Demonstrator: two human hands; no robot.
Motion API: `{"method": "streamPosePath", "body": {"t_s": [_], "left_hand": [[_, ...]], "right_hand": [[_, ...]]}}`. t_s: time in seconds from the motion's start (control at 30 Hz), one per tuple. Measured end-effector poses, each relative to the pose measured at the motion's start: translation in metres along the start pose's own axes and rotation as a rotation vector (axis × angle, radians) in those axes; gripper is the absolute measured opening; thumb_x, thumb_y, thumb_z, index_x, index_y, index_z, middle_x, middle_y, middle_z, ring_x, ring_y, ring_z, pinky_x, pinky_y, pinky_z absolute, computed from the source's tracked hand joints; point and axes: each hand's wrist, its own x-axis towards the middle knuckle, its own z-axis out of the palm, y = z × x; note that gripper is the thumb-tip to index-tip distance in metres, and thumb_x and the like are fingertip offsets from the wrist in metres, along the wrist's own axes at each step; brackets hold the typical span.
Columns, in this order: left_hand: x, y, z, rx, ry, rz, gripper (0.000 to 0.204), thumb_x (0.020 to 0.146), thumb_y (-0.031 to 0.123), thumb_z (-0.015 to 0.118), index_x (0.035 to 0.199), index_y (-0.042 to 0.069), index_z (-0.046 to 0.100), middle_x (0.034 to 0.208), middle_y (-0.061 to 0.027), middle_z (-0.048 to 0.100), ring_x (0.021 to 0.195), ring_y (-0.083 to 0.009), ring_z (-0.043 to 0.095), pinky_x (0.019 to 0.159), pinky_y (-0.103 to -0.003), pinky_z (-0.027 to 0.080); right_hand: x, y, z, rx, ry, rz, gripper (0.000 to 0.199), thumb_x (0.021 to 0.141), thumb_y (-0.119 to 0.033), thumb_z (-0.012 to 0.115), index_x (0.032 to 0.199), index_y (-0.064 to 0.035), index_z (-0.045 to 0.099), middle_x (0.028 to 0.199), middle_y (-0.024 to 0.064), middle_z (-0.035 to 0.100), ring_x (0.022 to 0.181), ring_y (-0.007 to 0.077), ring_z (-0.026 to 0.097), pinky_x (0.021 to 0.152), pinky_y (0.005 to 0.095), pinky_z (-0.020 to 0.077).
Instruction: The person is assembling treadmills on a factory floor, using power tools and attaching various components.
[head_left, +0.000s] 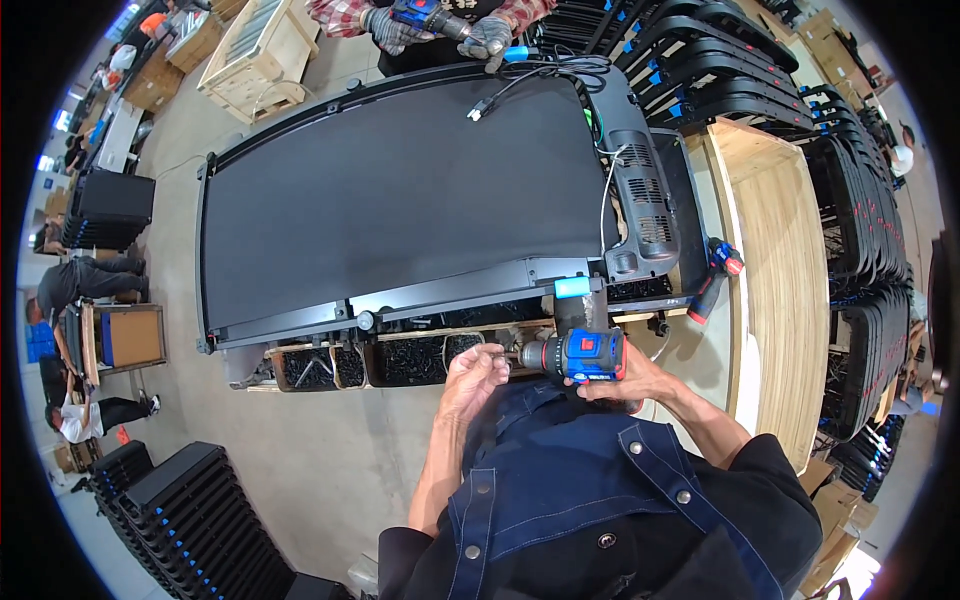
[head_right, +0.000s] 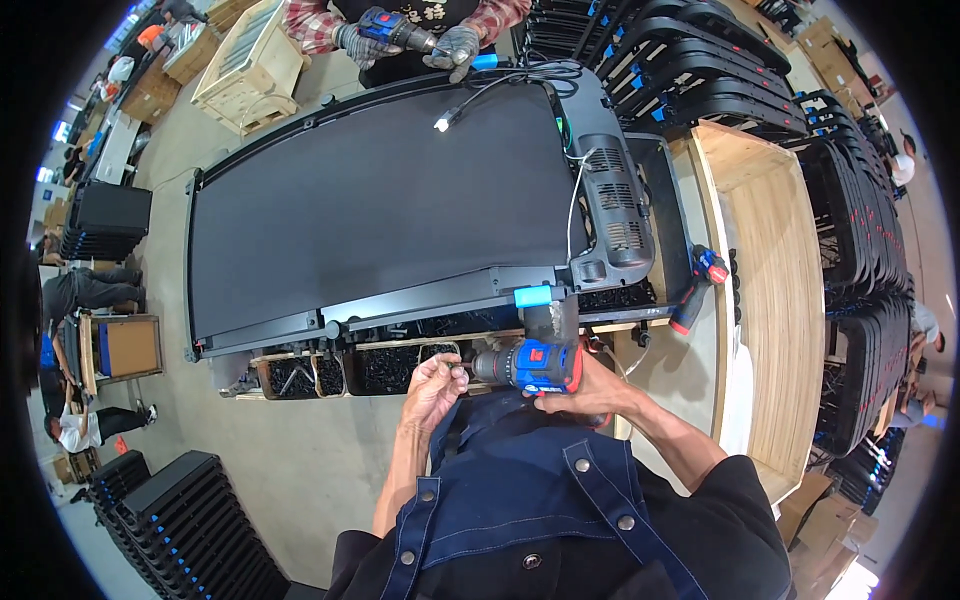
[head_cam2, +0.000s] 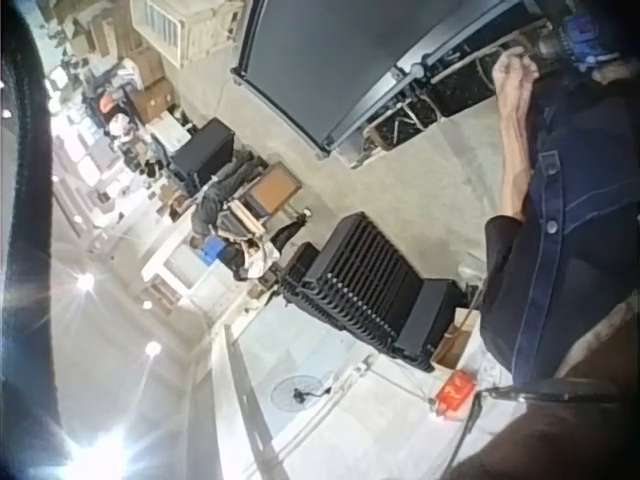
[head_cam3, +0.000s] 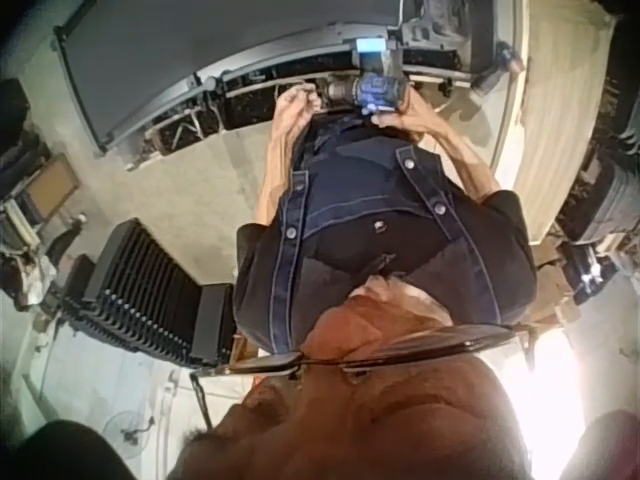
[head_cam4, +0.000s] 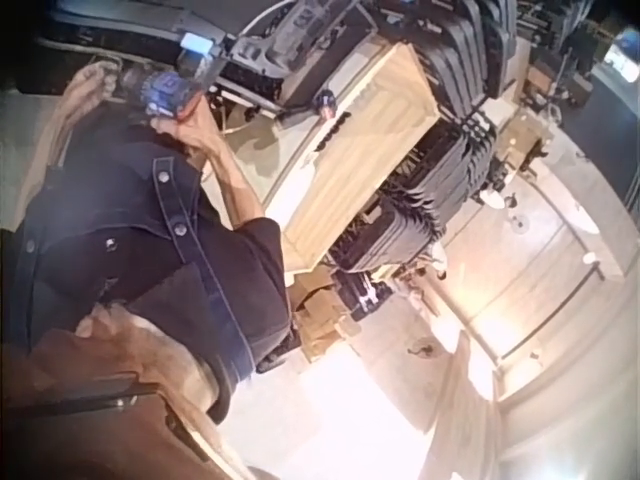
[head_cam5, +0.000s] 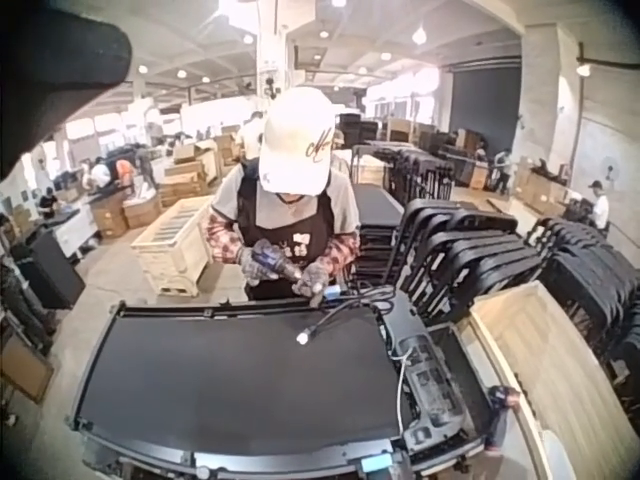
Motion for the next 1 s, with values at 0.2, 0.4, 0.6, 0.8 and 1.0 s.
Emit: {"method": "streamPosePath", "body": {"t_s": [0.2,0.4,0.6,0.8,1.0], "left_hand": [[0.007,0.007,0.005,0.046,-0.034,-0.023,0.028,0.096,0.019,0.071,0.115,-0.002,0.067,0.093,-0.0088,0.069,0.085,-0.0201,0.067,0.076,-0.033,0.059],[0.014,0.018,0.036,0.516,0.06,0.099,0.027,0.098,0.02,0.07,0.112,-0.004,0.068,0.091,-0.0085,0.07,0.082,-0.0169,0.068,0.078,-0.031,0.057],[0.026,0.021,0.048,0.762,0.03,0.188,0.026,0.099,0.019,0.068,0.11,-0.005,0.067,0.09,-0.0084,0.07,0.08,-0.0157,0.067,0.078,-0.031,0.057],[0.057,0.002,0.069,-0.063,-0.036,0.002,0.038,0.098,0.021,0.069,0.128,-0.001,0.059,0.093,-0.0071,0.07,0.084,-0.0177,0.07,0.08,-0.03,0.061],[0.079,-0.019,0.075,-0.22,-0.076,-0.218,0.027,0.1,0.027,0.066,0.112,0.002,0.065,0.097,-0.0083,0.072,0.084,-0.0179,0.072,0.077,-0.03,0.062]], "right_hand": [[-0.004,-0.022,0.004,0.154,0.039,0.099,0.032,0.077,-0.005,0.077,0.107,-0.0042,0.065,0.091,0.0011,0.071,0.08,0.01,0.064,0.077,0.0285,0.0553],[-0.011,-0.024,0.003,0.152,0.101,0.117,0.036,0.078,-0.002,0.076,0.112,-0.0027,0.063,0.092,0.0047,0.071,0.075,0.011,0.066,0.068,0.0278,0.0573],[-0.018,-0.037,0.007,0.304,0.147,0.189,0.044,0.081,0.002,0.074,0.122,-0.001,0.06,0.096,0.0104,0.072,0.074,0.0145,0.069,0.064,0.029,0.06],[-0.012,-0.058,0.001,0.181,0.295,0.191,0.045,0.08,-0.003,0.077,0.122,-0.0018,0.06,0.098,0.0086,0.073,0.077,0.0163,0.071,0.071,0.0317,0.06],[0.024,-0.102,-0.026,-0.609,0.313,0.138,0.044,0.075,-0.012,0.081,0.113,0.0005,0.063,0.093,0.014,0.072,0.085,0.0272,0.07,0.082,0.0388,0.0552]]}}
